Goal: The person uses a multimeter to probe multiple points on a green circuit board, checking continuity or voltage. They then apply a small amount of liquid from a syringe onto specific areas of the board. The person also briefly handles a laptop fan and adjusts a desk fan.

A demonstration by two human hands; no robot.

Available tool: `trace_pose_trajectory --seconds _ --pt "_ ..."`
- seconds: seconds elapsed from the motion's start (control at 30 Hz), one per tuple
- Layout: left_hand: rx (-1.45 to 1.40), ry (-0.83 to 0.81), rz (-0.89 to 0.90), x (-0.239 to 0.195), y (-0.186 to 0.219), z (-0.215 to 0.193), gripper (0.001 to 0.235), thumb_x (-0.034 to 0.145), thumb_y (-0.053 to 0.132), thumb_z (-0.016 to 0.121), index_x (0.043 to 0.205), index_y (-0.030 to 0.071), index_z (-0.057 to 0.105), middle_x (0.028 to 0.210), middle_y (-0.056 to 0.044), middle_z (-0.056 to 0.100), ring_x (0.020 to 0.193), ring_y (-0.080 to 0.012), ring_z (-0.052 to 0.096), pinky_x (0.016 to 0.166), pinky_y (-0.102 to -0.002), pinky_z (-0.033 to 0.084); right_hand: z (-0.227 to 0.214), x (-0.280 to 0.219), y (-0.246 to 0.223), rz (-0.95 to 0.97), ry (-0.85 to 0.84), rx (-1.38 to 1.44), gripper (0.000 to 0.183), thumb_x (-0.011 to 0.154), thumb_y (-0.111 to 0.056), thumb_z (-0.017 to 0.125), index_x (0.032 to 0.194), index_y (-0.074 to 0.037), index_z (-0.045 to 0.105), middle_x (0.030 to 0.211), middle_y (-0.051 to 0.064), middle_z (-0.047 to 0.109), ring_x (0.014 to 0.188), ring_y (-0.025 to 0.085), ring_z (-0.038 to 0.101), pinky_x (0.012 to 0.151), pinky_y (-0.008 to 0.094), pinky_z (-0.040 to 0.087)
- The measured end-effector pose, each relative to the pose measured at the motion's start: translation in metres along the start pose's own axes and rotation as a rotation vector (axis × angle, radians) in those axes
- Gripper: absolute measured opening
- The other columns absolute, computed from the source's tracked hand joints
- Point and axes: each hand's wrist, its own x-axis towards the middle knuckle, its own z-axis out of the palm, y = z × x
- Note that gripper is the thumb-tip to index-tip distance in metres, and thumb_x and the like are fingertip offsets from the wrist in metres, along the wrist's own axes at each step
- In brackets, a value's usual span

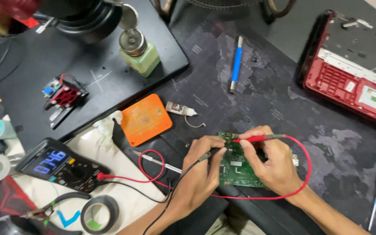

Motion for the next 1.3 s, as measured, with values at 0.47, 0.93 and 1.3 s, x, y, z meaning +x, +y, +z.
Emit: trace_pose_trajectory --seconds 0.47,0.93,1.3 --pt "-0.032 0.037 -0.030 -0.003 -0.009 0.005 0.010 0.099 -0.003 0.062 0.107 -0.001 0.059 0.109 -0.014 0.070 0.097 -0.0266 0.068 0.087 -0.034 0.053 -0.003 -0.001 0.004 0.018 -0.015 0.059 0.011 0.093 -0.008 0.067 0.099 0.001 0.070 0.092 0.008 0.068 0.069 0.013 0.066 0.061 0.027 0.051" --pt "0.032 0.035 -0.001 -0.002 -0.005 0.005 0.010 0.099 -0.001 0.064 0.108 -0.001 0.060 0.110 -0.014 0.070 0.098 -0.0283 0.066 0.087 -0.035 0.052 -0.001 -0.002 0.005 0.011 -0.033 0.108 0.011 0.095 -0.008 0.067 0.102 0.001 0.070 0.094 0.008 0.067 0.074 0.012 0.066 0.064 0.027 0.052" --pt "-0.002 0.044 0.003 -0.001 0.001 0.000 0.011 0.100 0.001 0.066 0.109 0.000 0.060 0.108 -0.014 0.071 0.095 -0.0309 0.065 0.086 -0.037 0.052 0.002 -0.002 0.005 0.077 -0.030 0.085 0.011 0.095 -0.008 0.067 0.104 -0.001 0.066 0.083 0.004 0.063 0.062 0.008 0.056 0.055 0.027 0.045"
